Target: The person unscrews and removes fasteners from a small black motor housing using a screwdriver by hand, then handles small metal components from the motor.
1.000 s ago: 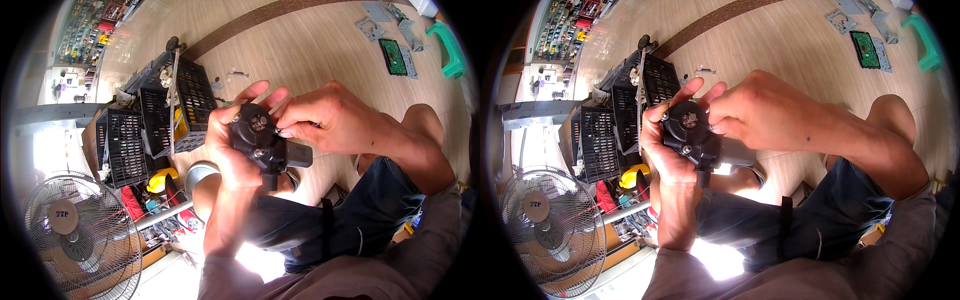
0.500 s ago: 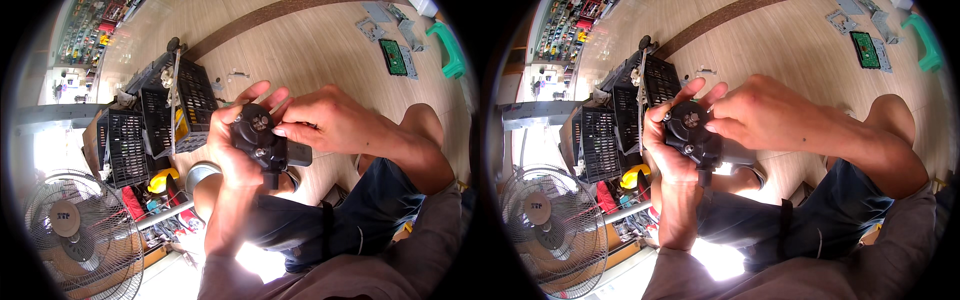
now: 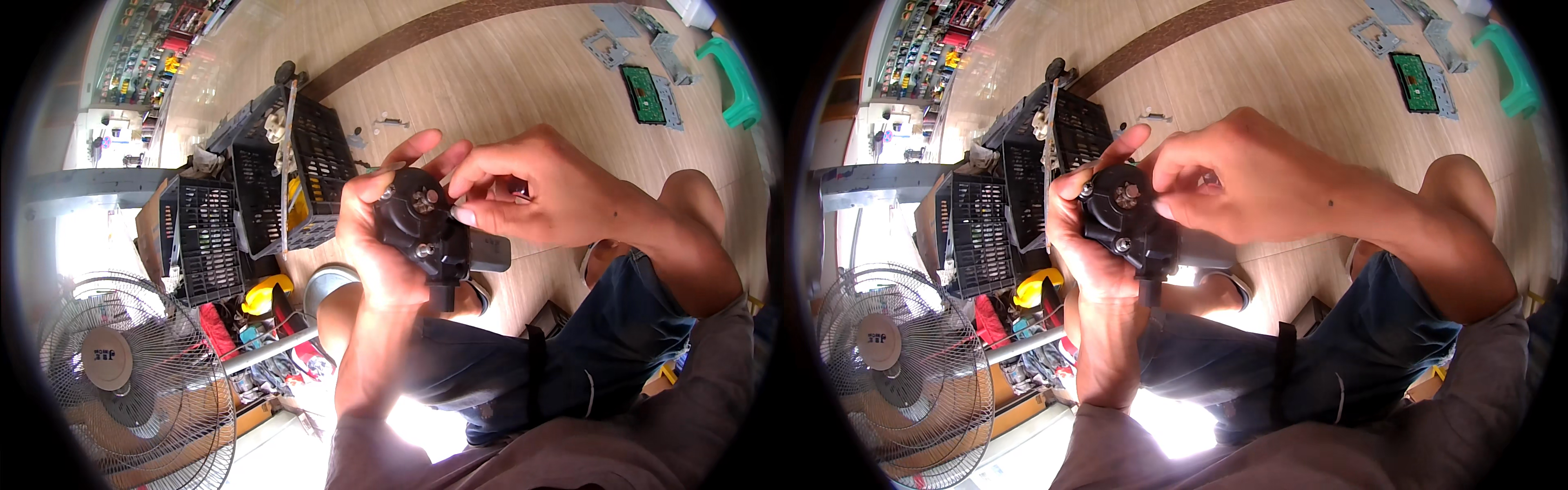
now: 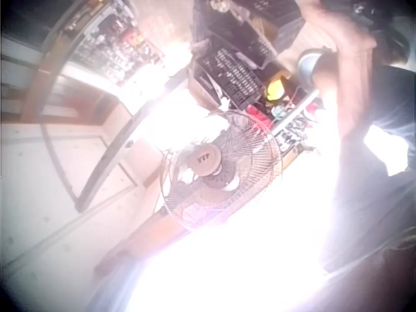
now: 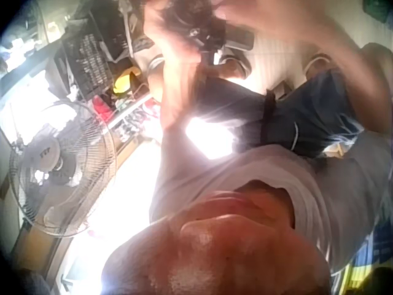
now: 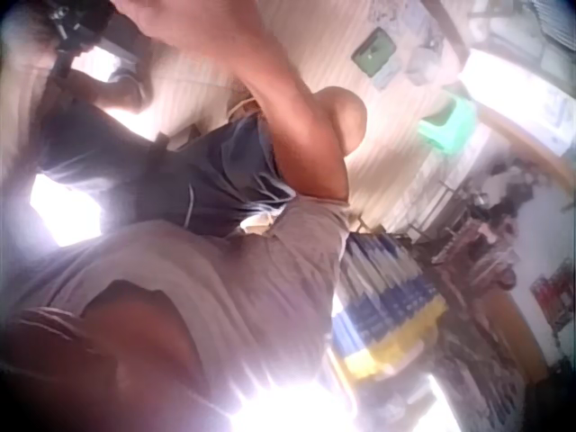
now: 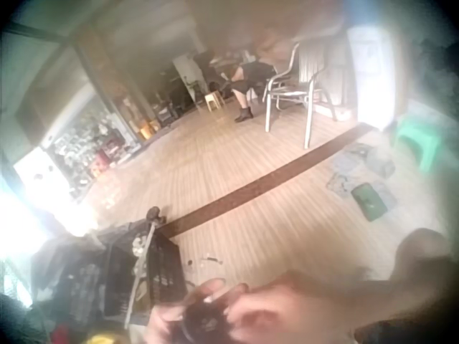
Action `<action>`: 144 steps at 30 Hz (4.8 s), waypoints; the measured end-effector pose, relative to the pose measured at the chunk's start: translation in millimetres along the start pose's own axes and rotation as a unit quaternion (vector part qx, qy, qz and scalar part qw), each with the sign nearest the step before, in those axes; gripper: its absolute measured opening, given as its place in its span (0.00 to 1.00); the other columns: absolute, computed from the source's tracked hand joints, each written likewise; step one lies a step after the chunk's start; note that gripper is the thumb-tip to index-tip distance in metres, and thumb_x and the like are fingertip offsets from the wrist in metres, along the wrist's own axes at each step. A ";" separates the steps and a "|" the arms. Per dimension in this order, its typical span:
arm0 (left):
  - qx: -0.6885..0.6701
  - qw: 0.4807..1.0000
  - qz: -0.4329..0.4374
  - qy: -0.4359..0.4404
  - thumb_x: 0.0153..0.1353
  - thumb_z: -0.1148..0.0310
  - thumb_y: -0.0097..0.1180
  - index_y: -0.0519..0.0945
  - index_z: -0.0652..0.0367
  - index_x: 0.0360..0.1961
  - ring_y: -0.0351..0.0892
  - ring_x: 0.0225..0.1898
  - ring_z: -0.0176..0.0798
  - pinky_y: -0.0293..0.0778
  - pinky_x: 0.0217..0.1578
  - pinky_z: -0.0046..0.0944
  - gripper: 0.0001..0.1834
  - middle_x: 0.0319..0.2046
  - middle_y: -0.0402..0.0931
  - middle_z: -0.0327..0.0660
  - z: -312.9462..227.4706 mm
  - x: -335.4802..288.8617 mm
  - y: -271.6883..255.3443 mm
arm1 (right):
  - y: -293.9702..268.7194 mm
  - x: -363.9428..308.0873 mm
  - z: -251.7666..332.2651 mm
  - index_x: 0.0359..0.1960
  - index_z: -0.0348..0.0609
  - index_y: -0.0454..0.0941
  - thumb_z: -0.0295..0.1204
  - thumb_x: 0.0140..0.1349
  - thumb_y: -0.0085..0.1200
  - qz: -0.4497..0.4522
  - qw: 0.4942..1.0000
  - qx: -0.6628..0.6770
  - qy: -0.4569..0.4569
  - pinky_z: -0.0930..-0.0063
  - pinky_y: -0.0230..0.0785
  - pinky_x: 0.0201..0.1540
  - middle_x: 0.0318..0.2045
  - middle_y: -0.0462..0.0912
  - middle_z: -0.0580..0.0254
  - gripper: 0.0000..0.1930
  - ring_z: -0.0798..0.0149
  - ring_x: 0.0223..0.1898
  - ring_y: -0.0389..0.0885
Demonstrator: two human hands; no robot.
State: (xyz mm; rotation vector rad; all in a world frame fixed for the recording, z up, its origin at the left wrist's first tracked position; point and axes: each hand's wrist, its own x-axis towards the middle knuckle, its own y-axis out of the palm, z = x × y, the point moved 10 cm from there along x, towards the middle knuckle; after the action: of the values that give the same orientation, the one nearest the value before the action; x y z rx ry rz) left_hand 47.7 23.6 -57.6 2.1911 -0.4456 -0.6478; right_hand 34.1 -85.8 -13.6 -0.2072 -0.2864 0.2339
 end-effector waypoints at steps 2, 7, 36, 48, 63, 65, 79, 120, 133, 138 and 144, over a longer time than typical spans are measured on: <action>0.012 1.000 -0.007 0.012 0.60 0.54 0.45 0.73 0.67 0.57 0.77 0.53 0.58 0.74 0.56 0.58 0.31 0.53 0.75 0.63 -1.7 0.6 -1.1 | 3.0 -2.1 6.2 0.34 0.36 0.82 0.28 0.59 0.61 0.018 0.998 -0.036 -0.038 0.68 0.73 0.28 0.20 0.83 0.56 0.06 0.59 0.25 0.85; -0.001 1.000 -0.015 -0.003 0.60 0.54 0.45 0.72 0.68 0.57 0.75 0.55 0.60 0.74 0.56 0.59 0.31 0.52 0.75 0.63 1.8 1.7 -4.3 | 8.3 -4.9 1.1 0.34 0.38 0.82 0.25 0.59 0.64 0.028 0.994 -0.104 -0.035 0.74 0.70 0.25 0.23 0.83 0.57 0.05 0.66 0.21 0.80; 0.154 0.984 -0.071 -0.048 0.68 0.51 0.41 0.73 0.62 0.56 0.81 0.38 0.40 0.80 0.33 0.39 0.27 0.40 0.80 0.45 32.4 3.8 -5.7 | -7.2 -5.0 17.4 0.37 0.35 0.82 0.23 0.63 0.61 -0.033 0.991 -0.106 -0.071 0.74 0.67 0.24 0.26 0.81 0.61 0.04 0.70 0.23 0.78; 0.166 0.983 -0.048 -0.059 0.67 0.49 0.43 0.71 0.59 0.57 0.77 0.32 0.33 0.75 0.26 0.33 0.28 0.38 0.79 0.41 27.7 2.4 -11.8 | -2.7 3.6 32.0 0.33 0.35 0.81 0.22 0.58 0.62 -0.064 0.992 -0.098 -0.055 0.72 0.68 0.26 0.32 0.84 0.54 0.04 0.64 0.22 0.76; 0.139 0.986 -0.081 -0.044 0.68 0.47 0.38 0.78 0.58 0.43 0.78 0.33 0.34 0.75 0.29 0.35 0.26 0.36 0.80 0.39 17.3 12.0 -25.6 | 10.3 27.9 13.0 0.37 0.35 0.80 0.29 0.64 0.62 -0.029 0.995 -0.096 -0.011 0.73 0.67 0.28 0.27 0.79 0.57 0.08 0.67 0.24 0.76; 0.134 0.988 -0.068 -0.033 0.66 0.45 0.41 0.77 0.54 0.42 0.76 0.30 0.31 0.73 0.24 0.32 0.24 0.31 0.77 0.34 15.6 16.1 -21.4 | 6.7 29.9 19.3 0.37 0.35 0.80 0.28 0.64 0.62 -0.047 0.994 -0.090 -0.025 0.74 0.67 0.28 0.27 0.79 0.59 0.08 0.69 0.24 0.75; 0.117 0.984 -0.137 -0.007 0.66 0.44 0.42 0.78 0.52 0.39 0.75 0.26 0.28 0.71 0.24 0.31 0.23 0.28 0.76 0.33 -3.6 20.9 -40.8 | 20.4 57.2 -10.8 0.34 0.34 0.80 0.25 0.64 0.60 -0.028 0.999 -0.007 0.025 0.75 0.68 0.24 0.24 0.77 0.61 0.05 0.72 0.22 0.76; 0.265 0.919 -0.164 0.242 0.62 0.53 0.48 0.74 0.61 0.60 0.70 0.59 0.46 0.57 0.64 0.50 0.29 0.56 0.75 0.52 -133.3 -3.3 -46.3 | 55.0 -19.3 -158.6 0.26 0.35 0.78 0.46 0.56 0.67 0.110 0.947 -0.106 0.281 0.70 0.71 0.24 0.21 0.80 0.58 0.22 0.66 0.21 0.81; 0.229 0.933 -0.088 0.263 0.57 0.58 0.54 0.79 0.63 0.39 0.79 0.36 0.42 0.74 0.43 0.38 0.18 0.33 0.80 0.45 -131.3 -59.3 3.9 | 86.6 -177.0 -395.6 0.30 0.32 0.83 0.45 0.53 0.59 0.025 0.792 -0.330 0.513 0.56 0.79 0.39 0.30 0.85 0.41 0.22 0.45 0.34 0.86; 0.163 0.960 0.072 0.214 0.64 0.58 0.49 0.75 0.68 0.48 0.77 0.46 0.49 0.69 0.54 0.47 0.22 0.42 0.78 0.52 -144.4 -58.1 -5.3 | 109.2 -214.5 -411.2 0.38 0.36 0.83 0.46 0.56 0.56 0.031 0.792 -0.314 0.522 0.52 0.78 0.46 0.38 0.85 0.42 0.22 0.41 0.43 0.84; 0.158 0.955 0.200 0.151 0.69 0.63 0.41 0.69 0.78 0.57 0.73 0.59 0.58 0.62 0.67 0.58 0.25 0.52 0.75 0.63 -176.8 -61.2 -17.8 | 117.9 -209.8 -395.3 0.41 0.37 0.79 0.52 0.61 0.53 0.058 0.800 -0.338 0.493 0.49 0.77 0.47 0.39 0.85 0.41 0.26 0.40 0.43 0.84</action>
State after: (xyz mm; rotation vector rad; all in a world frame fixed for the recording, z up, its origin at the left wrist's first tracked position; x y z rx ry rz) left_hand 102.9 170.7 45.4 2.3446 -0.8449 -0.0179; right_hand -65.6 -93.7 -465.5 -1.0219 0.7157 0.1085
